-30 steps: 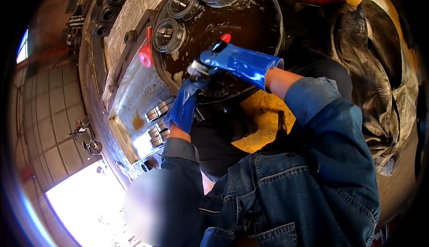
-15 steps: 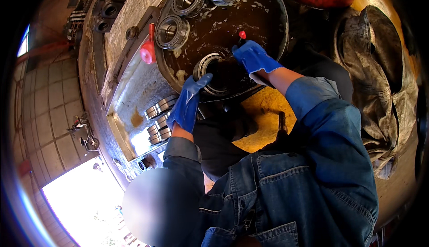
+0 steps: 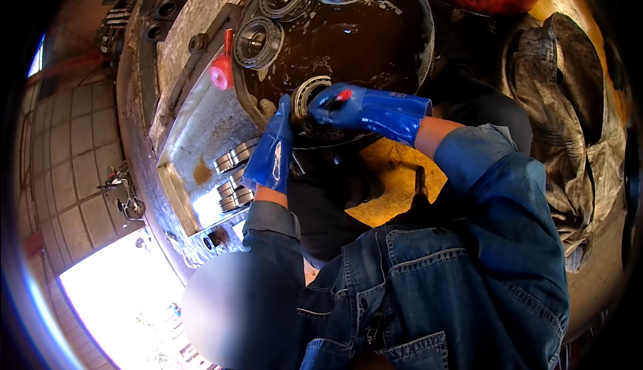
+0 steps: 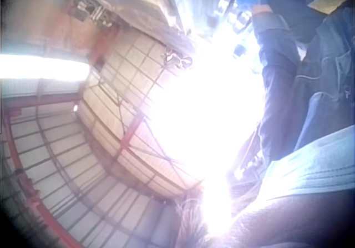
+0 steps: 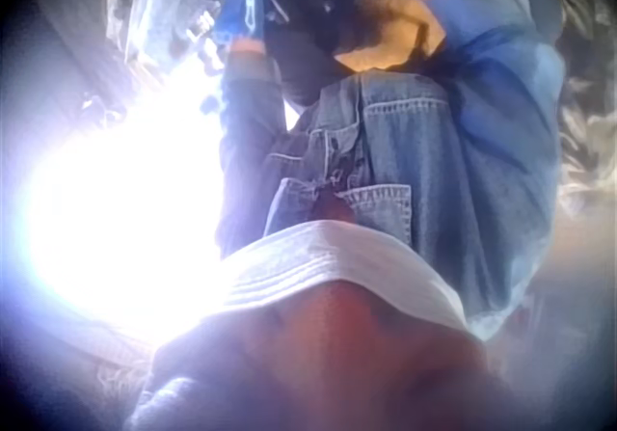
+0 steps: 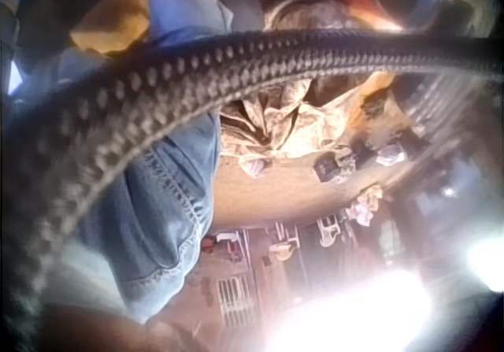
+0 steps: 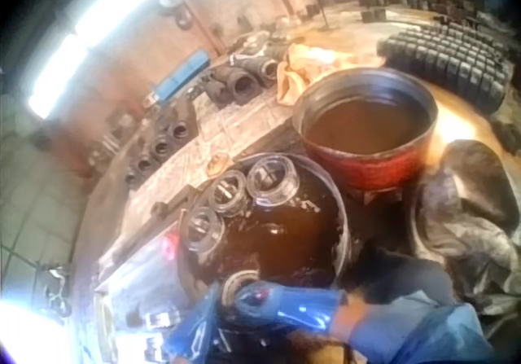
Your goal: The person cleans metal bearings by hand in a workshop setting. They dip the bearings into a container of dark liquid, scrub them with a red brush, and wipe them with a yellow cloth. The cleaned bearings are placed on a metal tray next to the work area.
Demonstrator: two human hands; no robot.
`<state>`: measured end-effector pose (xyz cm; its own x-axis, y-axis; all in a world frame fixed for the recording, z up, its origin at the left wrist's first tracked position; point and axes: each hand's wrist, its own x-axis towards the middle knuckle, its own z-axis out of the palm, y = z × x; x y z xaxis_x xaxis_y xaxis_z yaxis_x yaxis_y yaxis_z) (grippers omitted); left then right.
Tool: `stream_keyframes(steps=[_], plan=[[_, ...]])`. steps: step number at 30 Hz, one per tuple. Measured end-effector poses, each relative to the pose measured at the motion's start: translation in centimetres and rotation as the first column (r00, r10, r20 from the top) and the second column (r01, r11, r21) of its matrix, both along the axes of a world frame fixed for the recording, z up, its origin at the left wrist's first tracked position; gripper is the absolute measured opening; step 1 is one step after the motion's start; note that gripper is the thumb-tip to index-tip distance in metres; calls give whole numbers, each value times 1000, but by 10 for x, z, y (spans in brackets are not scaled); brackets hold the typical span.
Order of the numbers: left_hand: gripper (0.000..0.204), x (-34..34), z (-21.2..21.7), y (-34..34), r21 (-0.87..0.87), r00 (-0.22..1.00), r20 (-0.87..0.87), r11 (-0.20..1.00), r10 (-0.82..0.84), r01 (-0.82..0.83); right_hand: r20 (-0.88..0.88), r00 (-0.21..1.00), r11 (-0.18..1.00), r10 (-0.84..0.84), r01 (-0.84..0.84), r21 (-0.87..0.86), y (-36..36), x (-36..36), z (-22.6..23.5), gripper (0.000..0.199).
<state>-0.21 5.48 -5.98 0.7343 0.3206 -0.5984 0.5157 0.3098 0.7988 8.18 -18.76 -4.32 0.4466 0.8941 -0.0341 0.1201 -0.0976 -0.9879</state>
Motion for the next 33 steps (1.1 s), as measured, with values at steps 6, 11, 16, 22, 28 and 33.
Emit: stream_keyframes(steps=[6,11,16,22,28,33], plan=[[62,2,2,-5,15,1000,-16,1000,-15,15,196,952,967,235,-208,-147,-21,-1,-2,28],[62,9,-10,-3,12,989,-68,991,-134,136,136,987,939,81,-30,-342,-35,7,-12,33],[60,-7,-27,24,517,920,-286,765,-268,384,-472,807,923,-356,222,-315,-49,-6,33,44],[90,-15,6,-42,793,929,-336,484,-158,369,-273,922,869,-274,116,-481,-50,-3,31,45],[109,-11,50,-96,790,894,-448,462,-12,403,145,963,847,-226,268,-460,-32,-10,8,47],[97,7,48,-68,764,850,-516,391,-107,513,99,989,910,-114,144,-388,-25,-5,-17,40]])
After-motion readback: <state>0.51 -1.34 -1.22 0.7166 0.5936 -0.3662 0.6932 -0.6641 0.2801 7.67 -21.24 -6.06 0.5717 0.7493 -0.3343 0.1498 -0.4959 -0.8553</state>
